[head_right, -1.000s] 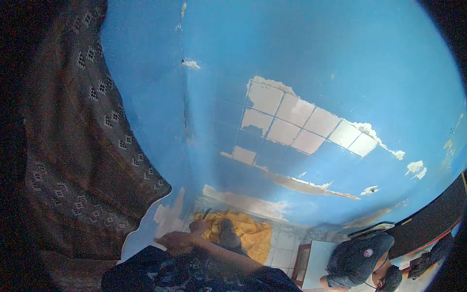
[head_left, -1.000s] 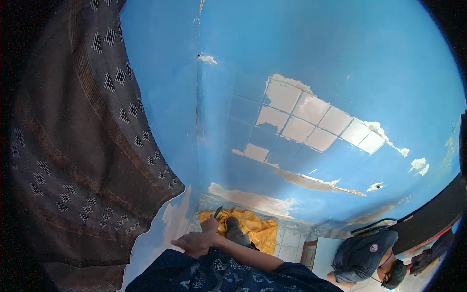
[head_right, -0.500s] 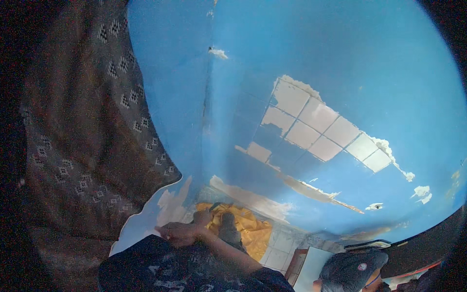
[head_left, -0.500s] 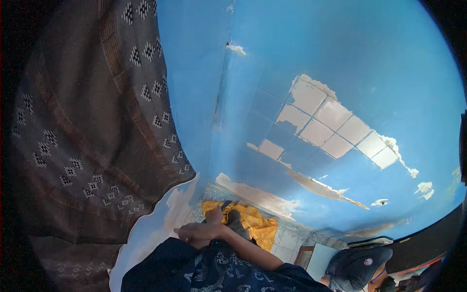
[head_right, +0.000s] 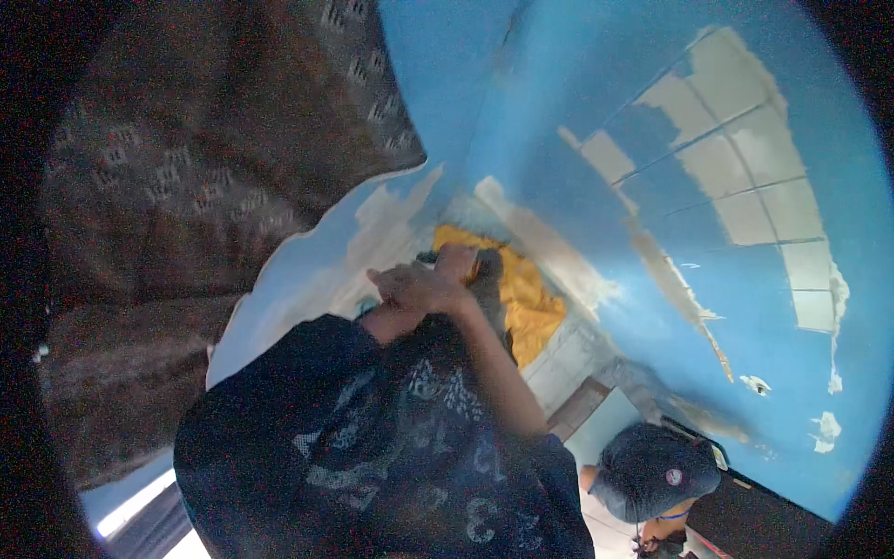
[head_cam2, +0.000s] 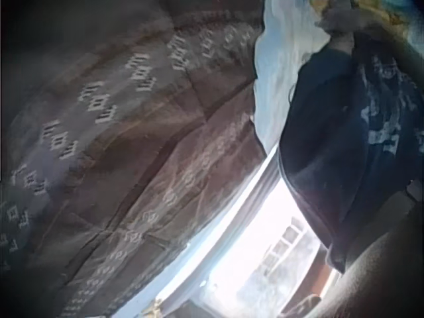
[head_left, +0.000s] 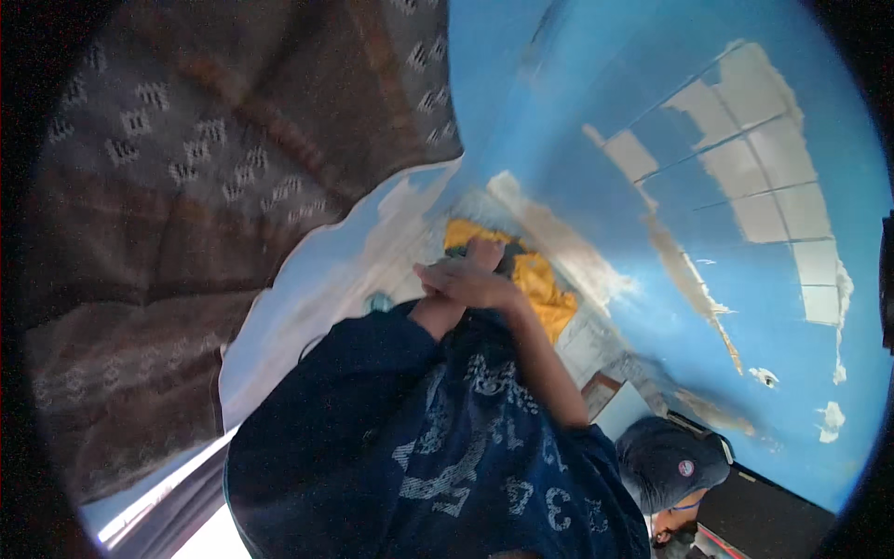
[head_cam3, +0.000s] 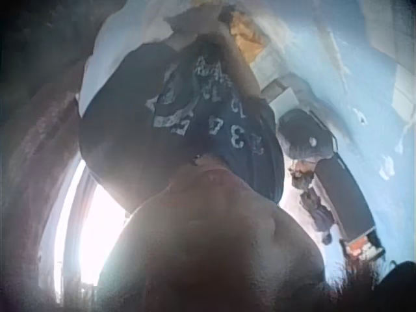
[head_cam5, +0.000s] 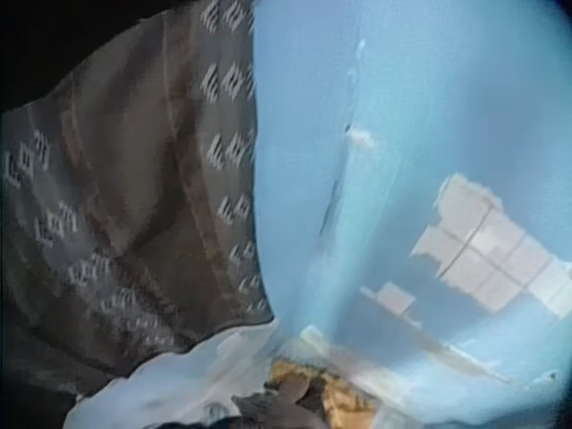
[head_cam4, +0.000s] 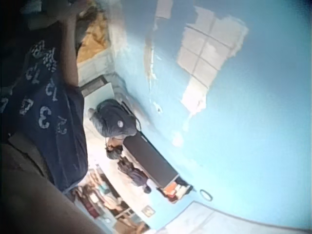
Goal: The person removes paint from a tiled wall by scraping the surface with a putty knife.
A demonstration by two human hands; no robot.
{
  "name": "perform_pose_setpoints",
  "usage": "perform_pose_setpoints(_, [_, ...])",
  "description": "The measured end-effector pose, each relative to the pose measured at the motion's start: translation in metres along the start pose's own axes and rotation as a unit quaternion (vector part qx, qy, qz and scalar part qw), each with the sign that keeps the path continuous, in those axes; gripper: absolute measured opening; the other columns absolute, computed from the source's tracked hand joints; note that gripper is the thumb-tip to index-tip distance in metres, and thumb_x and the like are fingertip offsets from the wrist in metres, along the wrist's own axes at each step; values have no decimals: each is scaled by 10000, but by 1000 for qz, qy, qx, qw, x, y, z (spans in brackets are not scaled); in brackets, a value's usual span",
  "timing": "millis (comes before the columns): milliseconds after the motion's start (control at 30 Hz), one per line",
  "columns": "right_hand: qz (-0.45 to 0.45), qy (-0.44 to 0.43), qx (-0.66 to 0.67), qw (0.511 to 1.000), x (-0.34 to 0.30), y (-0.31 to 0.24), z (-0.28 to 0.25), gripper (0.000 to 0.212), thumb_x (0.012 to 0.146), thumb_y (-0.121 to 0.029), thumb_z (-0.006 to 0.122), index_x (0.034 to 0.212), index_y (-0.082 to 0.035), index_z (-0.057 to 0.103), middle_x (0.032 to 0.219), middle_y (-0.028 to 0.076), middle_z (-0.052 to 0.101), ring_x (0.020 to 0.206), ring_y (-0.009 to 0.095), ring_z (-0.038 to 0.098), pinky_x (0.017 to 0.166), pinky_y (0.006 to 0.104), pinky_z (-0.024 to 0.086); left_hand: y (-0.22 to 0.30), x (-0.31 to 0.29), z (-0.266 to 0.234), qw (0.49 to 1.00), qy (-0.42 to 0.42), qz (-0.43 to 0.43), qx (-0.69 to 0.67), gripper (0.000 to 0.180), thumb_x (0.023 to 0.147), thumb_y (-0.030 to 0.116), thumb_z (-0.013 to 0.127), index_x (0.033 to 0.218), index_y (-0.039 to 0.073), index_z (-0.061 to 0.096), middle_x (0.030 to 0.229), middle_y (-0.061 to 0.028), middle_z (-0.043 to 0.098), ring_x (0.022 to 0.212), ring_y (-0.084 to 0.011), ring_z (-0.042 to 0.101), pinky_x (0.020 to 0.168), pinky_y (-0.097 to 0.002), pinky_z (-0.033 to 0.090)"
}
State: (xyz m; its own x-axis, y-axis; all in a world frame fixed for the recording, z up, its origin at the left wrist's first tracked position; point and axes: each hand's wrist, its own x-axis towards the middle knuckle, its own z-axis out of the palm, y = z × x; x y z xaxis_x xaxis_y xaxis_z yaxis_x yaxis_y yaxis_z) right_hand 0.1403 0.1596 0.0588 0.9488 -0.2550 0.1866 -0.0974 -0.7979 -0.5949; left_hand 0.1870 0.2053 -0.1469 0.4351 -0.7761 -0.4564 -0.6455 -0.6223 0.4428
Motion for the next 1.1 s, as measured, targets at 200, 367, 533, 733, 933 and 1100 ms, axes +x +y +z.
perform_pose_setpoints(200, [118, -187, 673, 705, 21, -65, -75, 478, 948, -429, 345, 668, -70, 492, 656, 20, 486, 635, 159, 493, 636, 261, 408, -1, -12, -10, 998, 21, -17, -59, 327, 882, 310, 469, 1058, 36, 503, 851, -158, 628, 754, -279, 625, 626, -410, 483])
perform_pose_setpoints(367, [229, -50, 557, 797, 7, -39, -65, 548, 953, -475, 312, 677, -36, 492, 640, 35, 478, 663, 140, 504, 667, 257, 405, 42, 16, -42, 994, 39, 44, -92, 322, 884, 309, 468, 1053, 37, 500, 849, -158, 627, 751, -278, 625, 622, -408, 483])
perform_pose_setpoints(533, [225, -72, 334, 912, -2, -33, -59, 567, 953, -474, 311, 752, -4, 555, 666, 51, 494, 724, 167, 524, 707, 265, 404, 45, 7, -33, 997, -11, 42, -69, 317, 885, 307, 466, 1048, 37, 498, 848, -159, 626, 749, -277, 625, 619, -406, 483])
perform_pose_setpoints(733, [86, -94, 208, 970, -8, -38, -68, 576, 950, -464, 319, 869, 4, 644, 816, 158, 573, 863, 217, 528, 828, 314, 378, 33, -15, -18, 997, -53, 27, -45, 311, 887, 305, 464, 1042, 38, 495, 846, -160, 625, 745, -276, 625, 615, -403, 482])
perform_pose_setpoints(933, [188, -165, 241, 938, -5, -36, -74, 527, 955, -446, 334, 918, -32, 658, 928, 143, 607, 955, 240, 531, 936, 296, 339, 22, -30, -10, 996, -75, 13, -42, 304, 889, 304, 461, 1037, 39, 493, 844, -161, 624, 742, -275, 624, 611, -400, 482])
perform_pose_setpoints(1100, [156, -117, 301, 933, -18, -24, -66, 534, 965, -423, 327, 900, 4, 641, 920, 104, 625, 921, 219, 554, 885, 292, 392, 33, -18, -14, 995, -77, 23, -56, 299, 890, 302, 460, 1032, 40, 490, 842, -161, 623, 739, -274, 624, 607, -398, 482])
